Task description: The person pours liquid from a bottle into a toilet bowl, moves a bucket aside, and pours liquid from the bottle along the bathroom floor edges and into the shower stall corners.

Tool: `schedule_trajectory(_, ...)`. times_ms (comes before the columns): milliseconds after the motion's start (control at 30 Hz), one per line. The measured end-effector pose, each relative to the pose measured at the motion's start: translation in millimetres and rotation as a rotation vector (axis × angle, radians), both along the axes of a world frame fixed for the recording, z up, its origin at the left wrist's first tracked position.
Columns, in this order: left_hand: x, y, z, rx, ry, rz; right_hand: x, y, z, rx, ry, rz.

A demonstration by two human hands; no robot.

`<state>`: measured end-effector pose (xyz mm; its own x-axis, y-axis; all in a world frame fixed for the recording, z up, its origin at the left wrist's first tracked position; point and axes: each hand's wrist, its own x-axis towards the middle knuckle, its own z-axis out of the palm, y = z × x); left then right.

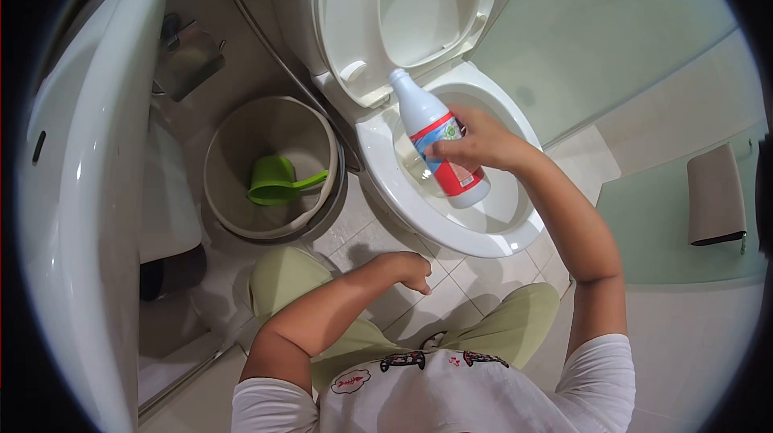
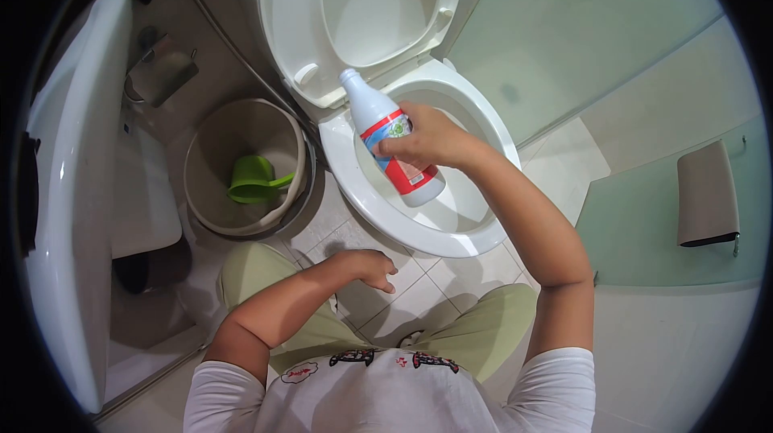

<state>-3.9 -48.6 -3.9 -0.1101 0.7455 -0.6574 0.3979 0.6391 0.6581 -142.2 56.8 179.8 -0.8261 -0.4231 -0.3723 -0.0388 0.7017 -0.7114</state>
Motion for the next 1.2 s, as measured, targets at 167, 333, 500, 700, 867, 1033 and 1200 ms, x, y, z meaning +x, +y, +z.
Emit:
schedule_trajectory(167, 5, 5, 0, -0.013, 0.037, 0.027, 3, -20, 40, 0.049, -0.087, 0.074)
schedule_trajectory(333, 4, 6, 2, 0.03, 0.047, 0.004, -19, -55, 78, -0.078, -0.102, 0.103)
schedule_trajectory(500, 5, 8, -5, 0.083, 0.085, 0.041, -24, -52, 73, -0.221, -0.143, 0.049)
schedule_trajectory(700, 10, 1, -3, 0.078, 0.081, 0.111, -4, -20, 30, -0.227, -0.065, 0.037)
schedule_trajectory(867, 11, 0, -10, 0.015, 0.039, 0.05, 8, 18, -24, -0.103, -0.06, 0.0)
schedule_trajectory(1033, 13, -1, -1, 0.006, 0.029, 0.013, 4, 58, -54, 0.089, -0.031, -0.152)
schedule_trajectory(1200, 14, 6, -1, 0.027, 0.022, 0.015, -37, 82, -59, 0.517, 0.167, -0.208)
